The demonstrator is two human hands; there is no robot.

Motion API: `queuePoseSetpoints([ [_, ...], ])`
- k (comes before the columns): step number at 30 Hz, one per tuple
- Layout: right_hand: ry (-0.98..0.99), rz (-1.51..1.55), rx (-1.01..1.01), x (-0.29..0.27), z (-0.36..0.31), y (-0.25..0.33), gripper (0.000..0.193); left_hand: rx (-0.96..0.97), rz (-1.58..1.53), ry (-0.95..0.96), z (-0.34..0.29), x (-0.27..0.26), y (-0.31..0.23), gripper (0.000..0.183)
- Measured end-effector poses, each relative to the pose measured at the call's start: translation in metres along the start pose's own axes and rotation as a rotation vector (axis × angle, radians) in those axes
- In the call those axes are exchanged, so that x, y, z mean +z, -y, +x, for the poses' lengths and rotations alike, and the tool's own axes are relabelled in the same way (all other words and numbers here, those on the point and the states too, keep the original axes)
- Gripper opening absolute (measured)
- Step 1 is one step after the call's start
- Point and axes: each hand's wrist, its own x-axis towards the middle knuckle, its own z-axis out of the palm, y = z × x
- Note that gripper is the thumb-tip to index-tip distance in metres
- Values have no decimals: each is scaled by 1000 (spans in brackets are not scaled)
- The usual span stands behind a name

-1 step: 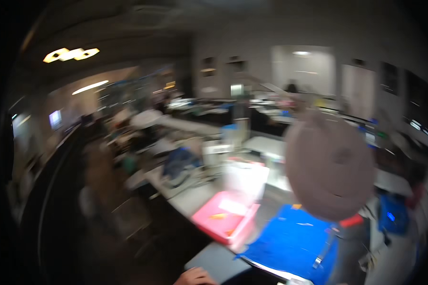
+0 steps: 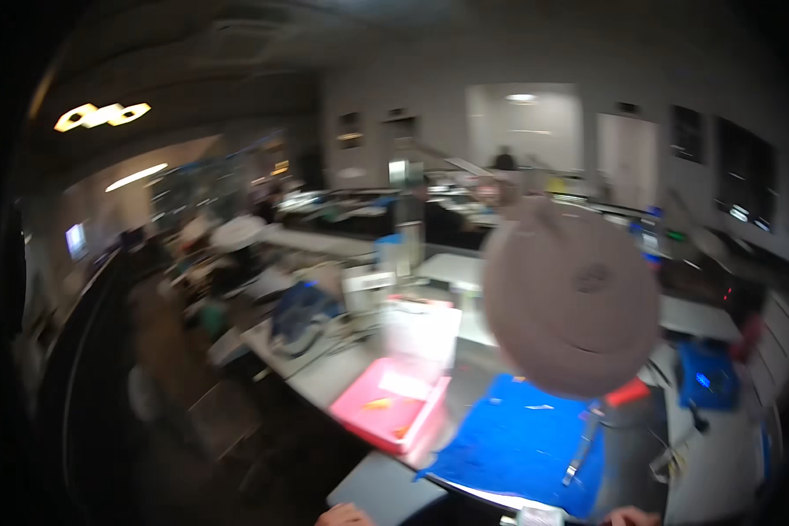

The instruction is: Grinding and polishing a dental prosthetic or crown using a rotary tool in a laboratory setting.

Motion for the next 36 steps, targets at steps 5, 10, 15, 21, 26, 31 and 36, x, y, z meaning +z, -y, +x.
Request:
queuePoseSetpoints([
  [5,-180,169,198,0,13,-2,23,-85,-203,0,2,8,-31,13],
  [10,-212,280,191,11,24,11,27,-149,-81,-1,-13,-7,-33,15],
  [15,-139,259,196,-9,15,-12,27,-380,-5,-27,-33,-9,-23,15],
  [21,-44,121,199,-17,25,23,24,-469,-152,-238,-48,-9,-13,17],
  [26,-151,-51,-19,-70,68,7,19,-457,-215,-500,-5,-74,-33,17],
  [31,-21,-176,-44,-103,132,69,16,-114,-104,-460,97,-102,-33,18],
  [36,291,-231,-314,-30,196,103,8,-34,122,-352,166,-107,-6,14],
])
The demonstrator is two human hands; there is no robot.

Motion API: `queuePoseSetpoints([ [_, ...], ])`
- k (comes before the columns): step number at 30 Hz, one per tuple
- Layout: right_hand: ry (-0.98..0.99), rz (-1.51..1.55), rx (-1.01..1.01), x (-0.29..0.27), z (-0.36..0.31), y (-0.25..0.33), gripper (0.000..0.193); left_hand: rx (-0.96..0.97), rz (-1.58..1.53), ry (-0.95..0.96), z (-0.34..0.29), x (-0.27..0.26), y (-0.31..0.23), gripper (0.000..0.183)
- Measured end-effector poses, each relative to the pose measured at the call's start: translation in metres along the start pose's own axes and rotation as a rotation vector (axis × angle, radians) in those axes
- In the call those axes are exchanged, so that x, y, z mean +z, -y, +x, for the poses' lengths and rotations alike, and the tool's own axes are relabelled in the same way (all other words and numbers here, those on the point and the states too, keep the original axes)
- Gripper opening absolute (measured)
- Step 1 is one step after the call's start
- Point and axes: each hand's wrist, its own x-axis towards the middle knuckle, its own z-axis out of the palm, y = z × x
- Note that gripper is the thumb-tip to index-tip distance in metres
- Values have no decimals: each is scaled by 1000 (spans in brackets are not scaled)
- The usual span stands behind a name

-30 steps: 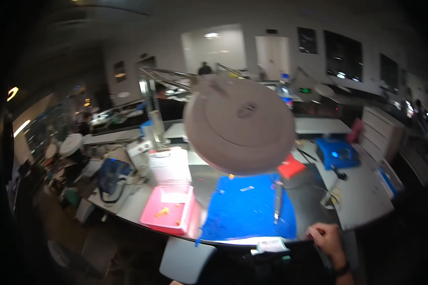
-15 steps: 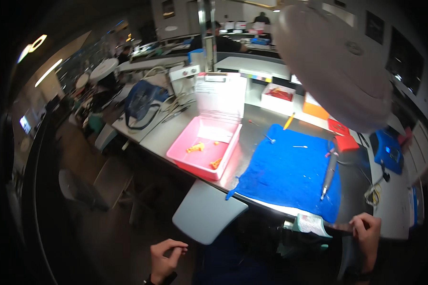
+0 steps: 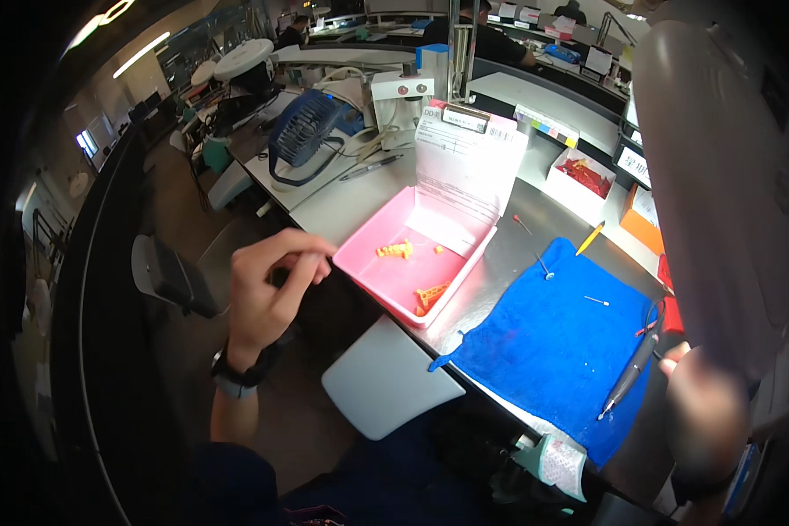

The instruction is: Grinding and polishing a dental prosthetic or crown using a rotary tool in a laboratory setting.

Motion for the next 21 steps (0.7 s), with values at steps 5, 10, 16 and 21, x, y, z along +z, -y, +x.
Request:
queuePoseSetpoints([
  [5,-29,-140,-320,42,62,25,11,-1,107,132,29,47,30,13],
  [10,31,67,-159,85,101,21,15,-43,27,101,7,81,52,13],
  [16,71,254,88,137,101,-23,21,197,151,0,-12,94,10,14],
  [21,97,297,-2,149,107,-32,25,254,-708,-57,-29,45,-86,18],
])
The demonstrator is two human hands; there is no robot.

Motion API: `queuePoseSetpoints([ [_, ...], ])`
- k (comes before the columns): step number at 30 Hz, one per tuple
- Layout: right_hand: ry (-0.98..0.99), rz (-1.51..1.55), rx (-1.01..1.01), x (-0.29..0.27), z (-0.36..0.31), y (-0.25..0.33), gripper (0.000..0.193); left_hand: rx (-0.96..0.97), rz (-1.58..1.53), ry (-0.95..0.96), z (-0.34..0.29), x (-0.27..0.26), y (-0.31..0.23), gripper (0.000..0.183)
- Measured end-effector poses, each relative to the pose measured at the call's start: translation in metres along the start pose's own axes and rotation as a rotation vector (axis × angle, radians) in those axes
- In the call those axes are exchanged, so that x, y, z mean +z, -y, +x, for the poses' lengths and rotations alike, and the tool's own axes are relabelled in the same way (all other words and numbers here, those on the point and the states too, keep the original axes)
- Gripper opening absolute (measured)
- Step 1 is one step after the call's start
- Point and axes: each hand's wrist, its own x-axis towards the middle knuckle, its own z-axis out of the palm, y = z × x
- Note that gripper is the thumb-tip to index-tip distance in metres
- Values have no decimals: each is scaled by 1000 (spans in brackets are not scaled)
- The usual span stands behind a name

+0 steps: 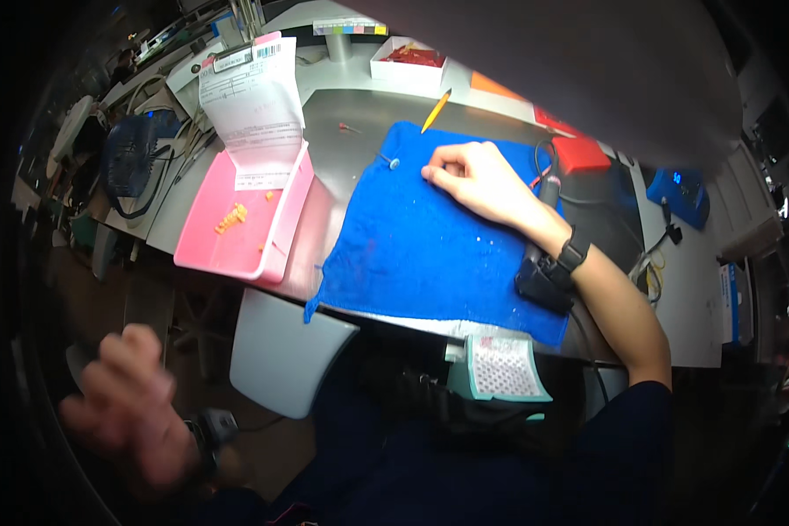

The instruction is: Grinding and polishing a dental prosthetic or crown using a rotary tool in a laboratory setting.

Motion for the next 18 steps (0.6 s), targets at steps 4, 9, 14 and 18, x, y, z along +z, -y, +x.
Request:
queuePoseSetpoints([
  [4,-27,-44,-67,7,1,-10,25,-158,-409,-134,7,30,12,20],
  [9,-59,-136,-150,-1,-8,-18,21,-385,-857,-200,20,29,88,12],
  [14,-35,-94,-178,8,-9,-15,15,-271,-545,-313,7,11,115,14],
  [18,-44,-70,-147,6,-11,-10,13,-179,-261,-333,-6,7,120,13],
])
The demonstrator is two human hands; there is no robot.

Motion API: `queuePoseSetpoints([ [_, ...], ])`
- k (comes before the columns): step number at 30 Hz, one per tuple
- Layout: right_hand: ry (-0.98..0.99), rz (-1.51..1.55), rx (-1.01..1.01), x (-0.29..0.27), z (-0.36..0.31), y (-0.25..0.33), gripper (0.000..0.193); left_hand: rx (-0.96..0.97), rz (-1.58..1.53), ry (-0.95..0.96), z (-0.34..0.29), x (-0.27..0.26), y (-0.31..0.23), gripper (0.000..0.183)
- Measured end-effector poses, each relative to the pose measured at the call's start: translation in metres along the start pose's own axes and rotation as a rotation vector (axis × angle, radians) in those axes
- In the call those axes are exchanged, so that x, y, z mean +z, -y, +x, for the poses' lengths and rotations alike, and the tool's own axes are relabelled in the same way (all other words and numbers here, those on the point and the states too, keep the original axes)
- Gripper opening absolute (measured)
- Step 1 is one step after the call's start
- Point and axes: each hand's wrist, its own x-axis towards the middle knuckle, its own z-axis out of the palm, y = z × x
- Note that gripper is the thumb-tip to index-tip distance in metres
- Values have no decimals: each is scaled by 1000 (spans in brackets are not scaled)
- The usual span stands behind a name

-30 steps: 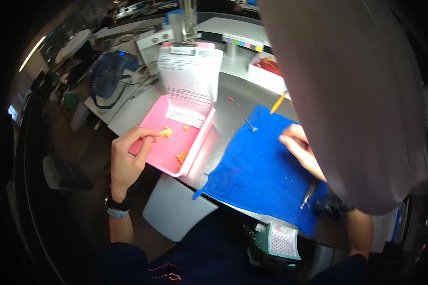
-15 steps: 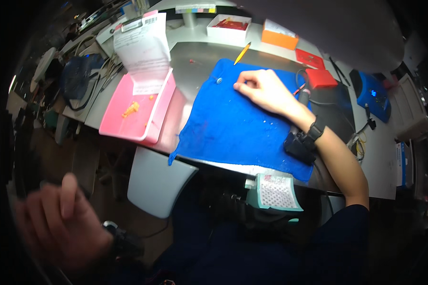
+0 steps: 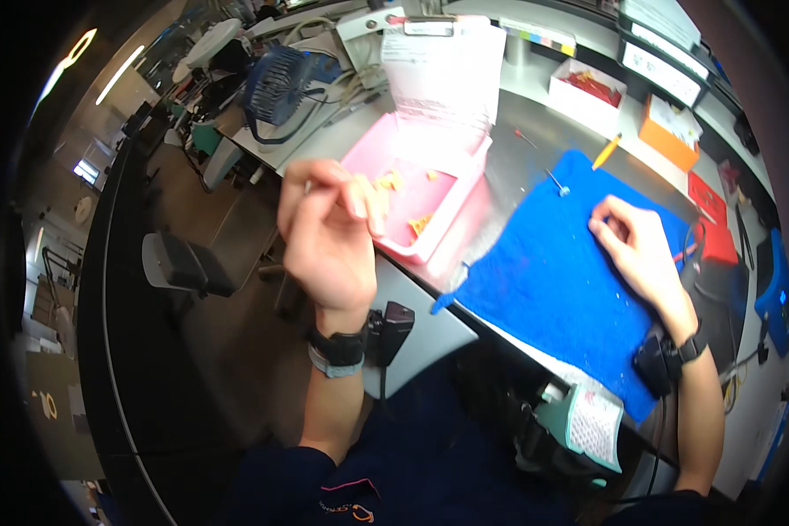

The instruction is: Grinding and polishing a dental prosthetic or crown using a rotary tool in a laboratory setting.

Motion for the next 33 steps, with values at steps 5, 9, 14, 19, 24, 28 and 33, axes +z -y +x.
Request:
queuePoseSetpoints([
  [5,2,-16,43,-5,-4,1,10,174,419,-25,-3,-17,8,19],
  [9,22,22,43,1,2,7,8,161,837,-140,-1,-25,12,15],
  [14,7,-103,9,-6,-1,17,5,356,1288,-54,12,-48,8,14],
  [19,-61,-261,-211,-20,14,116,10,167,1223,-106,15,-57,15,14],
  [24,154,-151,-462,26,81,182,21,-42,1254,-43,2,-65,16,18],
  [28,197,-170,-595,82,140,171,25,-20,1184,-24,5,-59,14,19],
  [33,455,-125,-383,123,163,161,19,-36,1146,-47,3,-59,21,20],
])
